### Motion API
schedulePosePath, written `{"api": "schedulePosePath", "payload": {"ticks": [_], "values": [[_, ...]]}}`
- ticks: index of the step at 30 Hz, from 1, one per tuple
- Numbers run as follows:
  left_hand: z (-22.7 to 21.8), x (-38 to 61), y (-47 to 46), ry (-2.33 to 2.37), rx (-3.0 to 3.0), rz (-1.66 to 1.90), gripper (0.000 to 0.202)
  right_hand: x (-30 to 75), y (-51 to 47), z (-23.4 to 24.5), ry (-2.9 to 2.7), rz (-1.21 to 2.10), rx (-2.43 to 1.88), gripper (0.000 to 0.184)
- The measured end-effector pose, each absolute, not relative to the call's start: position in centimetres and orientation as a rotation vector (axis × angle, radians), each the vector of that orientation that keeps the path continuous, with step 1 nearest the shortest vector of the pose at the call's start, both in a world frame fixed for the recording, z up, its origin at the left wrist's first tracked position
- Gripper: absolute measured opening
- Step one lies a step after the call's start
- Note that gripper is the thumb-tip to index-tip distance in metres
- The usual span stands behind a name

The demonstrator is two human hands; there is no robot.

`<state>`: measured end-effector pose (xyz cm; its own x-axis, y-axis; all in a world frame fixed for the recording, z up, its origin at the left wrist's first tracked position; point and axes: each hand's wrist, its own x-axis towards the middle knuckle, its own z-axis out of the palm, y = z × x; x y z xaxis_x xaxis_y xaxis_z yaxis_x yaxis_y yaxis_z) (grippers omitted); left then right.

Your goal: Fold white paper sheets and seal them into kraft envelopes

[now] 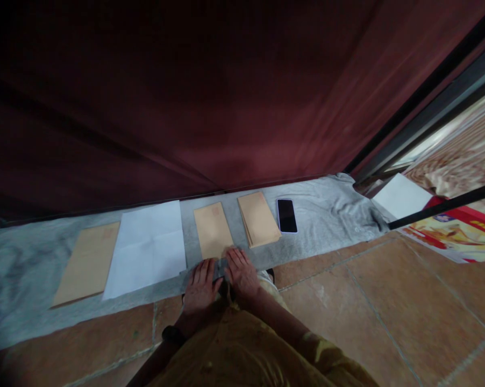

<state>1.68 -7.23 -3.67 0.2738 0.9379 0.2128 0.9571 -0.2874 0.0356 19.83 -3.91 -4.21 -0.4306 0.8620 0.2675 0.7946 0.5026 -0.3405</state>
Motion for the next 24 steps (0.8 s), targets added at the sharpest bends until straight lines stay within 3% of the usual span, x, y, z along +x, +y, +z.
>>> {"api": "schedulePosePath", "payload": {"ticks": [4,24], "values": [[-3.3,1.8,-7.1,-1.804,-2.421,-0.304,0.052,18.3,-4.0,-4.2,-2.429,0.270,-1.254,0.052],[-4.1,1.5,-7.7,-1.894,-2.429,-0.327,0.062,20.5,-4.3,-3.2,-2.294,0.270,-1.488,0.050]]}}
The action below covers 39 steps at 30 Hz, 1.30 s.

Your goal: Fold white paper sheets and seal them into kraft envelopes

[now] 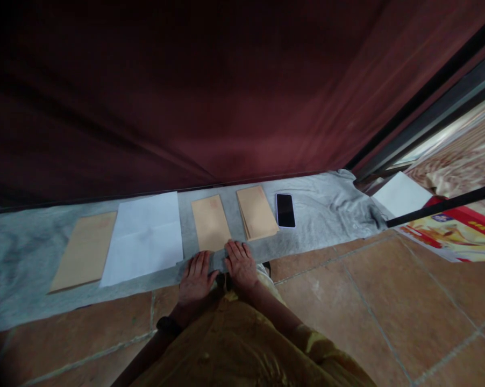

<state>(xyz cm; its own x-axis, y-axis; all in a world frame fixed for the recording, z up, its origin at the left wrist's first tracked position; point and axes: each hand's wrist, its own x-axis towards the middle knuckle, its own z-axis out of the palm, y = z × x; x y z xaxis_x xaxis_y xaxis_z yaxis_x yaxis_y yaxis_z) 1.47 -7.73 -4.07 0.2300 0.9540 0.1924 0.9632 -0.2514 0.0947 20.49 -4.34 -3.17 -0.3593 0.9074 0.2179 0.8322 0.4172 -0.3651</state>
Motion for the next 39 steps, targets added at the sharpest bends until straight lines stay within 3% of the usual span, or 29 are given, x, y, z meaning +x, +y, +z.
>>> {"api": "schedulePosePath", "payload": {"ticks": [17,39], "values": [[-2.7,2.7,-7.2,-1.947,-2.402,-0.163,0.058,19.2,-4.1,-3.6,-2.384,0.257,-1.368,0.050],[-3.7,1.5,-7.8,-1.997,-2.369,-0.327,0.065,20.4,-4.0,-3.6,-2.310,0.225,-1.469,0.051]]}}
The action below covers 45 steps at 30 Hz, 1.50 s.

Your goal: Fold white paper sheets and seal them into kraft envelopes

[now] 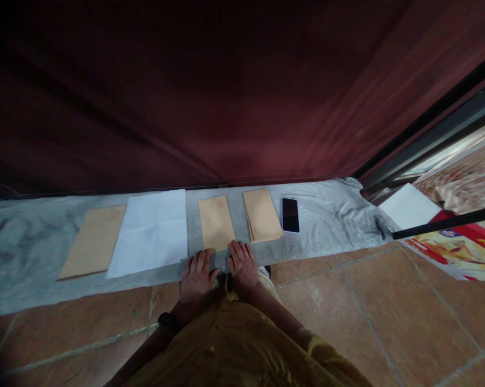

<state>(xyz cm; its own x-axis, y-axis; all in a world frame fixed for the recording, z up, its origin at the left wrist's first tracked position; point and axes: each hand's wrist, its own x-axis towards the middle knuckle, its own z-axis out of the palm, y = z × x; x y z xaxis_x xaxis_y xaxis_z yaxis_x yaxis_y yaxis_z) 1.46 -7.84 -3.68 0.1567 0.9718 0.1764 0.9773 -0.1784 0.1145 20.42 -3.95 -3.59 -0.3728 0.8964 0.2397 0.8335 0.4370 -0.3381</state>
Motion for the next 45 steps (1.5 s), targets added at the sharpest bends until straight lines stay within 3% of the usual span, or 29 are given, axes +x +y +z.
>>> {"api": "schedulePosePath", "payload": {"ticks": [21,30,45], "values": [[-3.4,1.8,-7.6,-1.913,-2.477,-0.344,0.065,20.8,-3.9,-3.0,-2.328,0.267,-1.468,0.049],[-3.8,1.7,-7.4,-1.877,-2.492,-0.327,0.059,18.7,-4.0,-3.6,-2.523,0.280,-1.223,0.053],[-3.4,1.3,-7.9,-1.929,-2.391,-0.439,0.056,19.1,-4.5,-3.8,-2.332,0.212,-1.402,0.051]]}}
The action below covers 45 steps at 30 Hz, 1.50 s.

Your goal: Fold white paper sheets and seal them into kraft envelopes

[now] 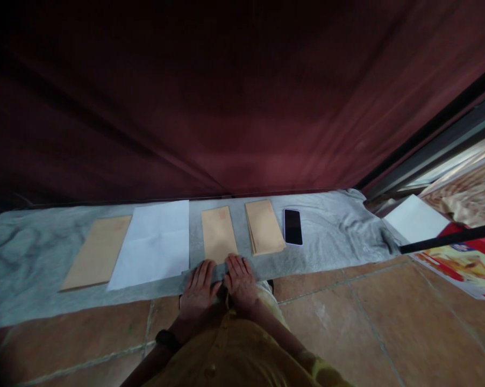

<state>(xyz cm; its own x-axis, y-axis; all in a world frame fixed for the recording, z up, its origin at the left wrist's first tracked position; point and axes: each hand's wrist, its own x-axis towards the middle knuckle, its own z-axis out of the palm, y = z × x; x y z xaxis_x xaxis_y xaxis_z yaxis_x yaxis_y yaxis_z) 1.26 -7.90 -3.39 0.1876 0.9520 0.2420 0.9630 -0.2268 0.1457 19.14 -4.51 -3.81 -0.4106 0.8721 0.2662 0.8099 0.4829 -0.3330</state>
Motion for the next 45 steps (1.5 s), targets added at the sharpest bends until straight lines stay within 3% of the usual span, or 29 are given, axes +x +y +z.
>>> {"api": "schedulePosePath", "payload": {"ticks": [11,21,25,28,36,45], "values": [[-1.7,1.8,-4.3,-2.371,-2.223,-0.516,0.030,19.0,-4.6,-4.5,-2.321,0.088,-1.428,0.051],[-0.5,2.3,-1.2,-2.893,-1.981,-0.635,0.049,18.9,-4.7,-4.9,-2.282,0.110,-1.426,0.052],[0.1,1.8,-0.7,-3.140,-1.943,-0.646,0.024,18.8,-4.7,-5.4,-2.278,0.101,-1.425,0.052],[-0.1,1.5,-0.4,-3.196,-1.962,-0.800,0.009,18.8,-4.7,-5.5,-2.286,0.087,-1.428,0.053],[-1.2,1.6,0.2,-3.345,-1.975,-1.059,0.003,18.9,-4.7,-4.2,-2.302,0.121,-1.437,0.054],[-0.9,1.3,0.2,-3.324,-2.040,-0.969,0.008,16.9,-4.1,-4.5,-2.373,0.172,-1.330,0.053]]}}
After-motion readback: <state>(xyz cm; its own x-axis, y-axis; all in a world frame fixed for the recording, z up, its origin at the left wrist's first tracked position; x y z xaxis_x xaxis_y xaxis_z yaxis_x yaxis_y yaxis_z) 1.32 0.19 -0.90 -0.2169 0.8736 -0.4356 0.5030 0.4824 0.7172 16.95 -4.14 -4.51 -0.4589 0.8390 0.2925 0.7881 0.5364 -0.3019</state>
